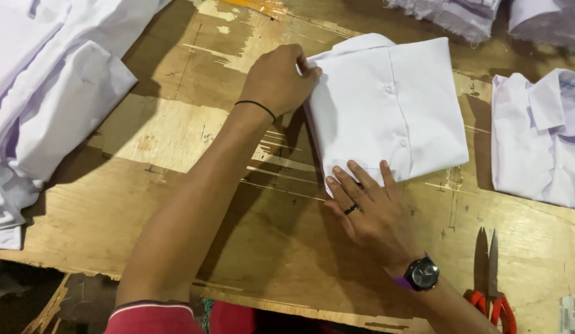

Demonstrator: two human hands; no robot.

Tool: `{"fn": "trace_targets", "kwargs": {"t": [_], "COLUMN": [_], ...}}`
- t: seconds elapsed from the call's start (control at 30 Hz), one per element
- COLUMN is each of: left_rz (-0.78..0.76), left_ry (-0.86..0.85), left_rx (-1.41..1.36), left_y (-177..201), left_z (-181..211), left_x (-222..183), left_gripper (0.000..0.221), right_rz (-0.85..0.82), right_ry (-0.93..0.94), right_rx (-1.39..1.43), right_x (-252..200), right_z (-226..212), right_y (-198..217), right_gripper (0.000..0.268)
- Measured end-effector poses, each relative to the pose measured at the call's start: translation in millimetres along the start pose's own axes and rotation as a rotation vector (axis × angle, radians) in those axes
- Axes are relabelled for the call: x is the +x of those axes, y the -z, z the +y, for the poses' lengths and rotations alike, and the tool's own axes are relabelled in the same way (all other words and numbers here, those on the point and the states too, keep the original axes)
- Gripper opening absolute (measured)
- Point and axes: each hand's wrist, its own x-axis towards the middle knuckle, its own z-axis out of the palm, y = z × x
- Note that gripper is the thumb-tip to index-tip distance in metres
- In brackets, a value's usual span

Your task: Folding a white school shirt and trimming loose threads with scissors on a wooden workbench.

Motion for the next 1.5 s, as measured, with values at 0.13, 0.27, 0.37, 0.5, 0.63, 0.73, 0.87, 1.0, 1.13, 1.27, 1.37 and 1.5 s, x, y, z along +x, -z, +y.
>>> {"fn": "trace_targets", "kwargs": {"t": [0.13,0.27,0.37,0.5,0.63,0.73,0.87,1.0,1.13,1.27,1.37,1.5], "left_rz": [0.037,-0.007,-0.022,-0.239,-0.361,-0.416,-0.424,0.047,0.071,-0.019,-0.079,-0.092], "left_ry": [-0.015,0.123,0.130,0.341,0.447,0.426,0.437,-0.129,-0.335,-0.353,-0.265,-0.248], "left_rx": [-0.054,-0.147,-0.120,-0.183,-0.118,-0.072,0.257,0.118,0.092,0.393,0.443,0.463], "left_y": [-3.2,0.7,4.5,36.1,32.1,15.0,30.8,23.3,4.5,-16.3,-12.5,-9.4], "left_z": [-2.7,8.2,11.9,44.8,45.4,18.1,27.5,1.5,11.4,0.5,-5.6,-18.7], "left_x": [0.0,-12.8,-31.4,-101.4,-169.0,-211.1,-231.9,-211.5,-154.5,-110.6,-108.1,-107.8], "left_gripper": [0.024,0.037,0.030,0.026,0.052,0.063,0.035,0.036,0.047,0.064,0.065,0.069], "right_rz": [0.033,-0.033,-0.082,-0.123,-0.146,-0.110,0.045,0.124,0.074,-0.075,-0.243,-0.284], "right_ry": [0.080,0.097,0.085,-0.012,-0.100,-0.166,-0.456,-0.564,-0.590,-0.427,-0.458,-0.427], "right_rx": [-0.015,-0.015,-0.070,0.054,0.098,0.256,0.484,0.564,0.602,0.615,0.529,0.478], "right_x": [-5.8,-20.9,-36.6,-78.1,-116.3,-131.1,-127.6,-100.5,-53.8,-19.8,-15.5,-10.2], "right_z": [6.4,10.6,14.5,18.7,20.2,14.4,10.0,36.5,60.5,66.6,59.3,58.7], "right_y": [-1.8,-5.4,5.3,13.9,27.8,39.1,46.8,38.9,25.7,-3.6,-20.0,-15.7], "right_gripper": [0.033,0.045,0.047,0.055,0.055,0.047,0.034,0.033,0.037,0.056,0.069,0.072]}}
